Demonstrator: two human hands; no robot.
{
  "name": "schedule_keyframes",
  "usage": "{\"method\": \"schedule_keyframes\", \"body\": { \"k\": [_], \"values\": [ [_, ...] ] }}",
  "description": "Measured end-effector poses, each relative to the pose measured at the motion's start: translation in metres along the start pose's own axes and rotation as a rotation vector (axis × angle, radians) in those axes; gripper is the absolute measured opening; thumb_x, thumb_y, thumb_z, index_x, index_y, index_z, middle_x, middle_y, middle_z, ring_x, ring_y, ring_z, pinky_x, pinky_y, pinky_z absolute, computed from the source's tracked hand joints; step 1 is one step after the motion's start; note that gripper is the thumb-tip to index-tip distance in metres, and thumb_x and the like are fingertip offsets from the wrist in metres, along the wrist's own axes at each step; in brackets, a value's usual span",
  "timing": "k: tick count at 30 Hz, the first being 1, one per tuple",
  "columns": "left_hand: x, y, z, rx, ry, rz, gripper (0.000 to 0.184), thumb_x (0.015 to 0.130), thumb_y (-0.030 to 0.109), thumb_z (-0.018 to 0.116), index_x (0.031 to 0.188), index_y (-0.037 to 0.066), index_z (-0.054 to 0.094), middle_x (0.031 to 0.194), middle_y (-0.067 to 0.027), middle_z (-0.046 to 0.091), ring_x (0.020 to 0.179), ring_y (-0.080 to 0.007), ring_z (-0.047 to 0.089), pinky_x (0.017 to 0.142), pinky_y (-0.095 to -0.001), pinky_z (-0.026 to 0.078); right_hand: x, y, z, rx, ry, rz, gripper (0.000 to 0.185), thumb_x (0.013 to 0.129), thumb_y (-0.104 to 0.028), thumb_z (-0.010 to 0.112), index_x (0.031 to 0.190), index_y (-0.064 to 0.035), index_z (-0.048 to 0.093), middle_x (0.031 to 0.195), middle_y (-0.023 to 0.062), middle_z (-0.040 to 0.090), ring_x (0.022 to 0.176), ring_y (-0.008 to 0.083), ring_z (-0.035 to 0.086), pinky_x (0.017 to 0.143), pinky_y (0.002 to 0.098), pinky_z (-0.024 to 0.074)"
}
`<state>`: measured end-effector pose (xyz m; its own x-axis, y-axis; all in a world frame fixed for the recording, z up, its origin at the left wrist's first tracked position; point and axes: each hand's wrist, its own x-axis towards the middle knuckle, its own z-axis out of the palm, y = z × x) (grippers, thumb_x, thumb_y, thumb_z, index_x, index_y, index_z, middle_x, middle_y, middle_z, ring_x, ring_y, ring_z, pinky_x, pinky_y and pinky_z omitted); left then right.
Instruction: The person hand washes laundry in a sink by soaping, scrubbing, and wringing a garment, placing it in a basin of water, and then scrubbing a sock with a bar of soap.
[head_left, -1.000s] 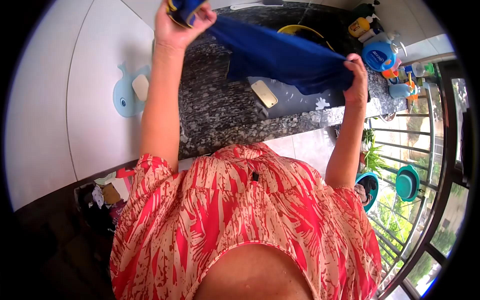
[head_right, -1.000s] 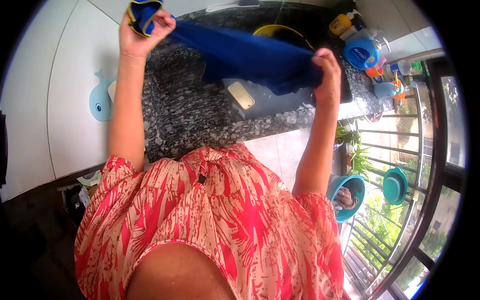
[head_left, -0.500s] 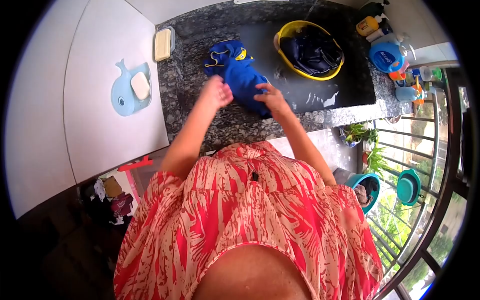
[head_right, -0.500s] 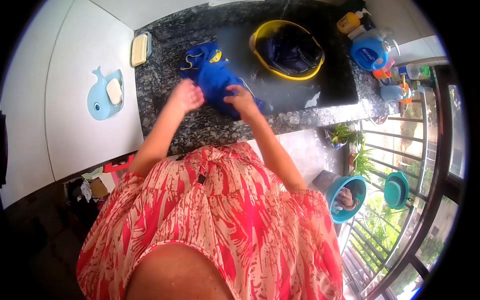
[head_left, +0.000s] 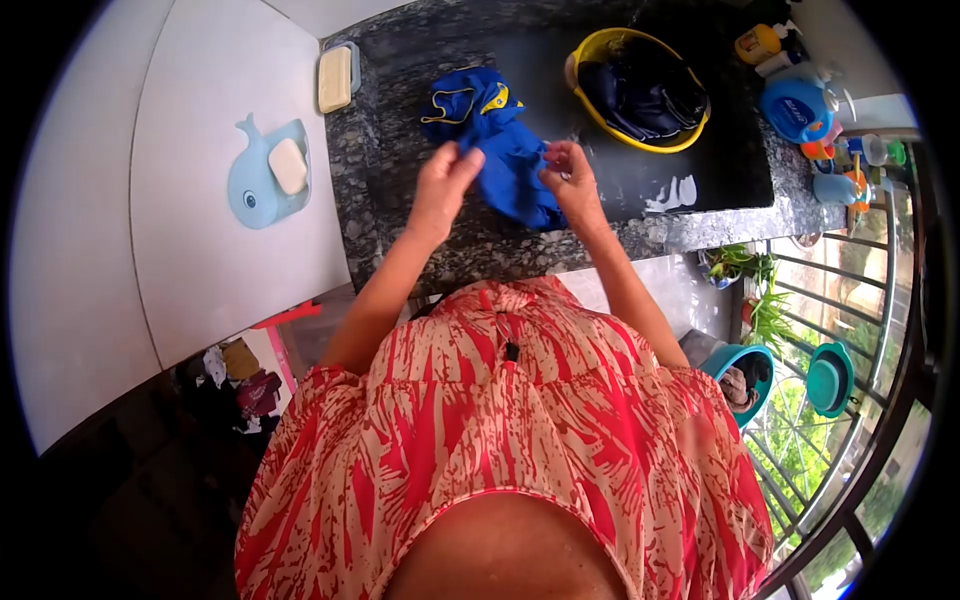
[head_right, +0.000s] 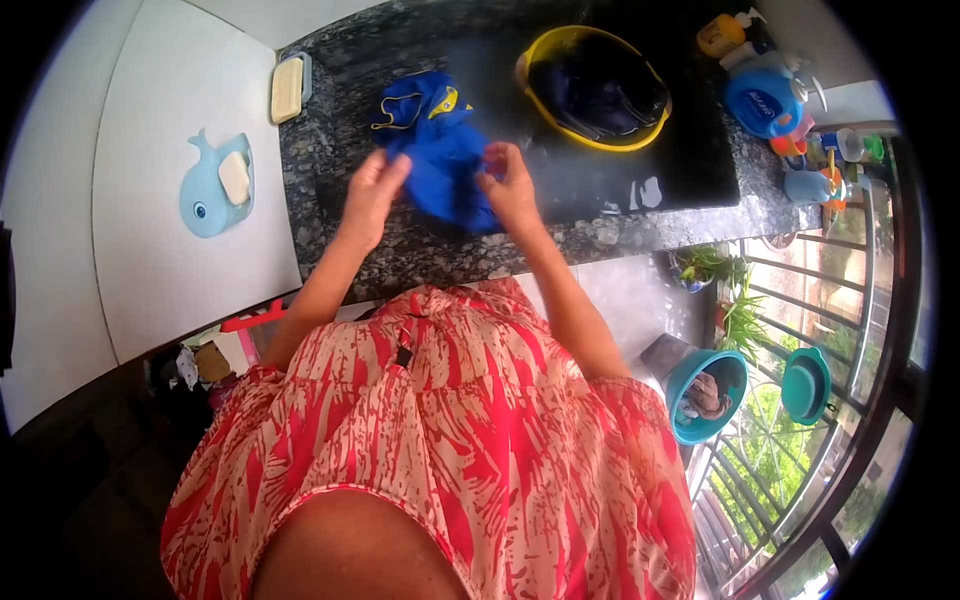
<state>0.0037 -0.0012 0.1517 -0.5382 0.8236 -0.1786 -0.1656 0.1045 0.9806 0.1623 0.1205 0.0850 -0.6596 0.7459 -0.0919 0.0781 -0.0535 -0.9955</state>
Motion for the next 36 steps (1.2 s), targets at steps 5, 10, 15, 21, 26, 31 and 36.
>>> {"method": "schedule_keyframes", "body": {
  "k": [5, 10, 15, 21, 26, 31, 36],
  "values": [
    [0.003, 0.058, 0.005, -0.271, 0.075, 0.078, 0.017, 0.095, 0.019, 0.06, 0.106, 0.007, 0.063, 0.099, 0.0022, 0.062, 0.089, -0.0052, 0.055, 0.08, -0.0221, 0.046, -0.02, -0.007, 0.01, -0.352, -0.43, -0.052, 0.055, 0.076, -0.026, 0.074, 0.123, -0.004, 0.054, 0.123, 0.0178, 0.059, 0.117, 0.0305, 0.056, 0.1, 0.0379, 0.043],
    [-0.004, 0.068, -0.018, -0.253, 0.183, 0.023, 0.016, 0.091, 0.018, 0.066, 0.1, 0.005, 0.062, 0.091, 0.0017, 0.062, 0.083, -0.0059, 0.057, 0.078, -0.0223, 0.047, -0.009, 0.011, 0.02, -0.624, -0.316, -0.044, 0.048, 0.079, -0.021, 0.07, 0.123, -0.0082, 0.055, 0.095, 0.0242, 0.066, 0.094, 0.0413, 0.062, 0.082, 0.0445, 0.0502],
    [-0.015, 0.065, -0.052, 0.4, 0.102, 0.014, 0.039, 0.078, 0.029, 0.078, 0.101, 0.006, 0.057, 0.088, -0.0071, 0.067, 0.078, -0.0167, 0.063, 0.072, -0.0296, 0.049, 0.007, 0.034, -0.055, -0.502, 0.069, 0.101, 0.027, 0.077, -0.009, 0.061, 0.103, -0.0075, 0.068, 0.097, 0.0223, 0.067, 0.088, 0.0349, 0.067, 0.078, 0.0406, 0.0518],
    [-0.045, 0.013, -0.06, 1.289, -0.382, 0.256, 0.075, 0.064, 0.051, 0.079, 0.123, 0.014, 0.051, 0.091, -0.0181, 0.066, 0.087, -0.039, 0.064, 0.075, -0.0456, 0.051, -0.009, -0.002, -0.13, -0.733, 0.4, 0.112, 0.028, 0.071, -0.003, 0.058, 0.097, -0.0067, 0.068, 0.08, 0.0149, 0.065, 0.071, 0.0253, 0.063, 0.067, 0.0334, 0.0494],
    [-0.041, -0.015, -0.064, 1.235, -0.257, 0.362, 0.026, 0.085, 0.024, 0.067, 0.1, 0.003, 0.067, 0.092, -0.0167, 0.066, 0.083, -0.034, 0.065, 0.072, -0.0386, 0.052, -0.018, 0.03, -0.13, -0.865, 0.514, -0.141, 0.029, 0.069, -0.002, 0.059, 0.096, -0.0067, 0.069, 0.09, 0.0141, 0.066, 0.078, 0.0315, 0.063, 0.074, 0.0372, 0.0495],
    [-0.014, 0.058, -0.036, 0.794, 0.041, 0.499, 0.021, 0.089, 0.015, 0.064, 0.104, 0.0, 0.065, 0.091, -0.0172, 0.067, 0.08, -0.0292, 0.066, 0.07, -0.0338, 0.05, 0.002, 0.035, -0.136, -0.806, 0.664, -0.452, 0.025, 0.076, -0.015, 0.064, 0.097, -0.0032, 0.07, 0.092, 0.0154, 0.065, 0.079, 0.0329, 0.061, 0.076, 0.0385, 0.0485],
    [0.017, 0.119, -0.008, 0.241, 0.161, 0.309, 0.039, 0.099, 0.034, 0.05, 0.115, -0.002, 0.058, 0.107, -0.0088, 0.065, 0.098, -0.02, 0.062, 0.084, -0.0306, 0.048, 0.041, 0.114, -0.067, -0.075, 0.327, 0.251, 0.057, 0.086, -0.056, 0.059, 0.104, -0.0023, 0.06, 0.084, 0.0106, 0.058, 0.076, 0.02, 0.056, 0.07, 0.0336, 0.0469]
  ]
}}
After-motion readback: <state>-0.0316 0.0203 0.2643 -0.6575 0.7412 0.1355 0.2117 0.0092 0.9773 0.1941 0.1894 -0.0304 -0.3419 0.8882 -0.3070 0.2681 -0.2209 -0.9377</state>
